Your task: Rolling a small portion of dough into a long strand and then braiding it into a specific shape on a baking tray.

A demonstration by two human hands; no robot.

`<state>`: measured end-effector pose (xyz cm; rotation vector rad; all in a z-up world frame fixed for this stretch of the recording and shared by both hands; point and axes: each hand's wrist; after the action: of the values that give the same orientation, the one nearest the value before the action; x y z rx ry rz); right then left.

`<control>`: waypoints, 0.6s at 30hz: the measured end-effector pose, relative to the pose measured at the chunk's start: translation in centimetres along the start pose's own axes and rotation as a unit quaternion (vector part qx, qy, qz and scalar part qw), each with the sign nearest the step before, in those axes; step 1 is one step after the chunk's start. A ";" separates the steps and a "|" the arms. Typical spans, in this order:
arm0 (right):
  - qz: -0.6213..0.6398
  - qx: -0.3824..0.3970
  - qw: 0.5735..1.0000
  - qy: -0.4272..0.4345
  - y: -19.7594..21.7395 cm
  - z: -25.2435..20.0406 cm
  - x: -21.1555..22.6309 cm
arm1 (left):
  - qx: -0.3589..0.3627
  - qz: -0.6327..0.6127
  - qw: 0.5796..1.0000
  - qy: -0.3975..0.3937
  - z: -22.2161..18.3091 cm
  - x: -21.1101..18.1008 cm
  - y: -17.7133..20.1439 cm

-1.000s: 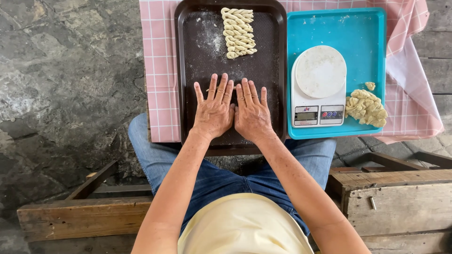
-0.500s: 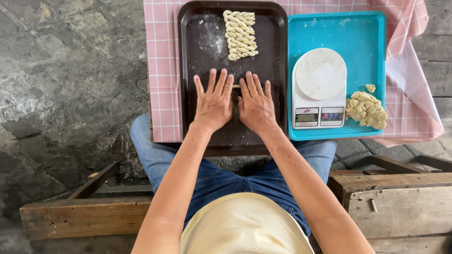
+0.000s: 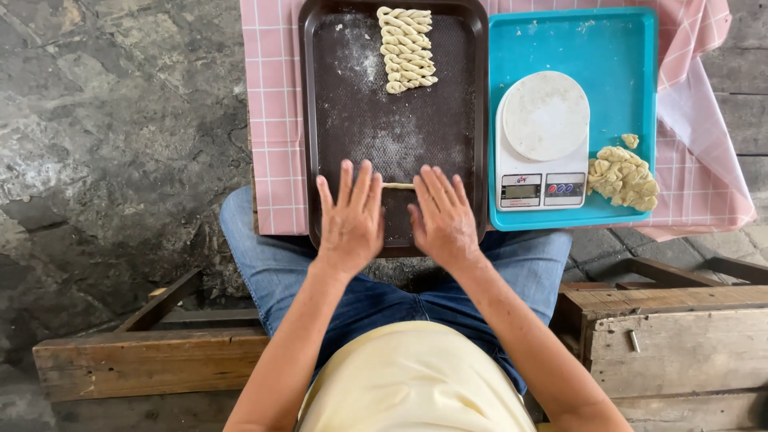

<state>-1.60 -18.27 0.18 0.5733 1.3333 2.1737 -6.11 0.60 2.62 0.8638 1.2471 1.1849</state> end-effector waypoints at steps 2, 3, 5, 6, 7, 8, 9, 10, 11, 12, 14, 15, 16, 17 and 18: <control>0.044 0.033 0.998 0.003 1.1 -0.3 1.7 | 0.100 -0.035 0.994 -0.005 -1.4 -1.2 1.1; 0.046 0.032 0.998 0.005 0.8 -0.4 2.1 | 0.099 -0.033 0.994 -0.004 -1.7 -1.1 0.7; 0.012 0.035 0.998 0.045 0.2 -0.9 2.8 | 0.073 -0.036 0.996 -0.030 -2.5 -1.3 -0.5; 0.012 0.035 0.998 0.045 0.0 -1.0 2.9 | 0.073 -0.037 0.996 -0.029 -2.5 -1.2 -0.8; 0.014 0.043 0.998 0.041 -0.2 -1.1 3.0 | 0.066 -0.037 0.997 -0.027 -2.6 -1.1 -1.1; 0.016 0.050 0.998 0.037 -0.4 -1.1 3.0 | 0.058 -0.037 0.997 -0.026 -2.5 -1.1 -1.4; 0.015 0.050 0.998 0.038 -0.5 -1.2 2.9 | 0.057 -0.037 0.997 -0.026 -2.4 -1.0 -1.5; 0.020 0.069 0.997 0.031 -0.7 -1.3 2.9 | 0.066 -0.036 0.997 -0.025 -2.5 -0.9 -1.7; 0.025 0.087 0.996 0.024 -0.8 -1.5 2.9 | 0.076 -0.034 0.996 -0.023 -2.5 -0.9 -1.8; 0.024 0.087 0.996 0.024 -0.8 -1.4 2.9 | 0.075 -0.034 0.996 -0.024 -2.5 -0.9 -1.8; 0.030 0.110 0.993 0.014 -0.8 -1.3 2.9 | 0.092 -0.037 0.995 -0.013 -2.4 -1.0 -1.9; 0.030 0.110 0.993 0.014 -0.8 -1.2 2.8 | 0.091 -0.037 0.995 -0.013 -2.2 -1.0 -1.8; 0.034 0.117 0.993 0.011 -0.9 -1.2 2.7 | 0.092 -0.037 0.995 -0.012 -2.2 -1.0 -1.9; 0.038 0.123 0.992 0.007 -1.0 -1.2 2.7 | 0.093 -0.037 0.995 -0.010 -2.1 -1.0 -1.9; 0.038 0.124 0.991 0.008 -1.0 -1.1 2.6 | 0.094 -0.037 0.995 -0.009 -2.0 -1.0 -2.0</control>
<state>-4.06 -16.99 -1.00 0.7132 1.6290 2.0888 -7.63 -1.01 0.60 0.9549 1.3804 1.0105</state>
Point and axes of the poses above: each hand's wrist, its own z-axis towards the middle knuckle, its own y-axis out of the back of the hand, x = y × z, and after that the axes turned 13 degrees about y, right-handed
